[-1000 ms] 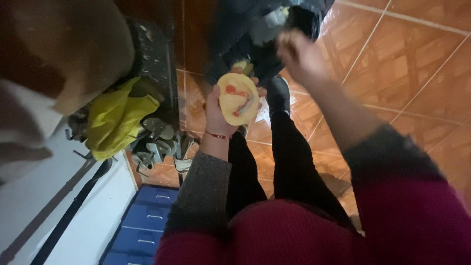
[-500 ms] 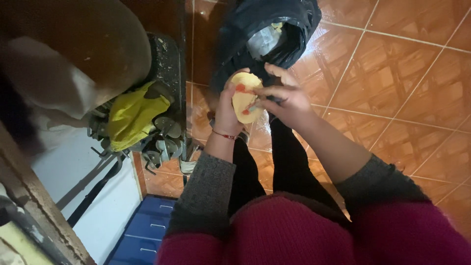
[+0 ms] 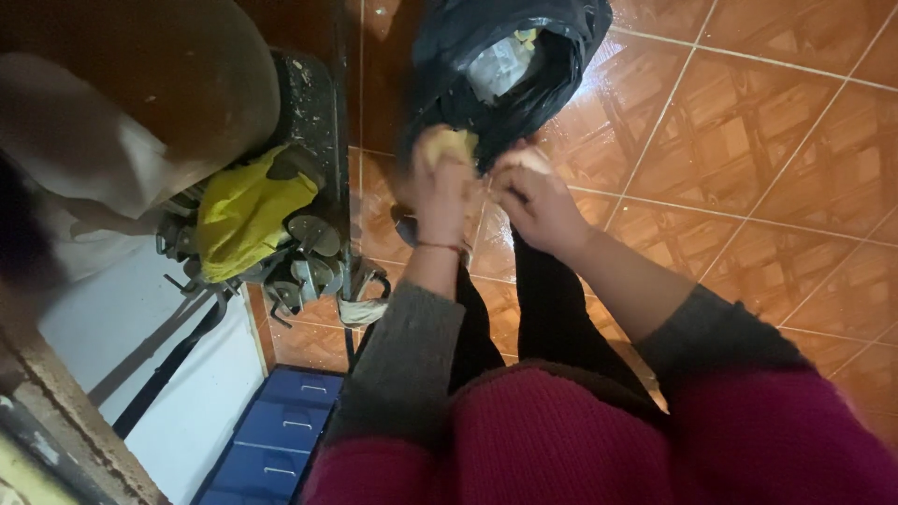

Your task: Cleaning and shaping a dental plaster mold using small hand tools and a hammer in a laboratory setting.

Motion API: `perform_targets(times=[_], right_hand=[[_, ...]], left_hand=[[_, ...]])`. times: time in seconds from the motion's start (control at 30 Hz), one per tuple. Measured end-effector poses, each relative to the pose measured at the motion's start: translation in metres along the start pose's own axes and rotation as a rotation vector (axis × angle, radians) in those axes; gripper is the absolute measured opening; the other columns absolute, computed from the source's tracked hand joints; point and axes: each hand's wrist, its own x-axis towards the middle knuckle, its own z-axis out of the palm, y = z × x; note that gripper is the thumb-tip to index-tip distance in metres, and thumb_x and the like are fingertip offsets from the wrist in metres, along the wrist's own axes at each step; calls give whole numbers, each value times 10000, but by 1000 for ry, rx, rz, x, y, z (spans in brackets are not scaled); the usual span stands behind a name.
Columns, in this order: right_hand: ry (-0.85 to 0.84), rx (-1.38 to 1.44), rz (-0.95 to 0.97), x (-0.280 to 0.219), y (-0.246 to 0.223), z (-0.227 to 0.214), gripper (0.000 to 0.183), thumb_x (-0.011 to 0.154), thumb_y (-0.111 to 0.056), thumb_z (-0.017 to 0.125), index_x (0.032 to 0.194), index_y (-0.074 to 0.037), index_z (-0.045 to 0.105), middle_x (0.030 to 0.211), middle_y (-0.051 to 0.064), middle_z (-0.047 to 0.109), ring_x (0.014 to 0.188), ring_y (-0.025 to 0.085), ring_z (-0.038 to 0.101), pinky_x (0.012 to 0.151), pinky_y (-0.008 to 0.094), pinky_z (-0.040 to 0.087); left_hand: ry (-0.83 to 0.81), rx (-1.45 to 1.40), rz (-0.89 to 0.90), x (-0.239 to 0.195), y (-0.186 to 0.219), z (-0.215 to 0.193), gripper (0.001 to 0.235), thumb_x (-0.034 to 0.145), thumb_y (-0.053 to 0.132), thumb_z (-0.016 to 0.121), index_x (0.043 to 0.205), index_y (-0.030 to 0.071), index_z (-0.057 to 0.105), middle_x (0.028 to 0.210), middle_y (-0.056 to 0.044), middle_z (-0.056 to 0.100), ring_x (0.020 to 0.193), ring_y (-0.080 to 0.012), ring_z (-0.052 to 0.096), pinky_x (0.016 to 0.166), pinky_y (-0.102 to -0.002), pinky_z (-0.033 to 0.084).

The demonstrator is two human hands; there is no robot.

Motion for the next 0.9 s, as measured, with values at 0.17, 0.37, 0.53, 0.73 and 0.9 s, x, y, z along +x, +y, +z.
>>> perform_targets(times=[0.17,0.37,0.53,0.73,0.9], right_hand=[[115,-80,73,10,56,-16,129,1006,-78,752,929,-42,655,1101,125,654,1017,285,674,879,369,578],[183,-242,427,45,169,7,127,950,-137,768,965,-47,679,967,179,714,883,322,713,754,411,559],[297,-394,467,49,266,27,185,899,-158,774,1007,-49,671,946,197,743,889,369,697,748,428,561],[90,-330,570,44,216,-6,226,955,-303,738,1020,-87,745,926,195,736,844,336,720,765,446,568],[-32,-218,477,19,106,-51,284,990,-238,630,1197,-53,691,890,162,696,766,268,648,677,395,521]], left_hand=[[213,-40,-248,23,-36,-60,461,1021,339,503,1409,93,531,1273,-159,619,1045,-270,655,858,-375,584],[-202,-699,-196,-6,-22,-50,574,1036,450,509,1451,54,511,1349,-168,623,1237,-312,637,1022,-450,565],[-400,-873,-247,-16,-7,-47,706,994,588,515,1490,88,470,1344,-223,623,1247,-429,630,1016,-531,562],[-597,-932,-166,-27,15,-43,795,993,622,551,1575,90,455,1427,-245,609,1290,-467,624,1055,-540,545],[-442,-946,-328,-96,41,-32,753,1003,557,521,1469,-33,474,1428,-240,590,1259,-410,623,1085,-510,518]])
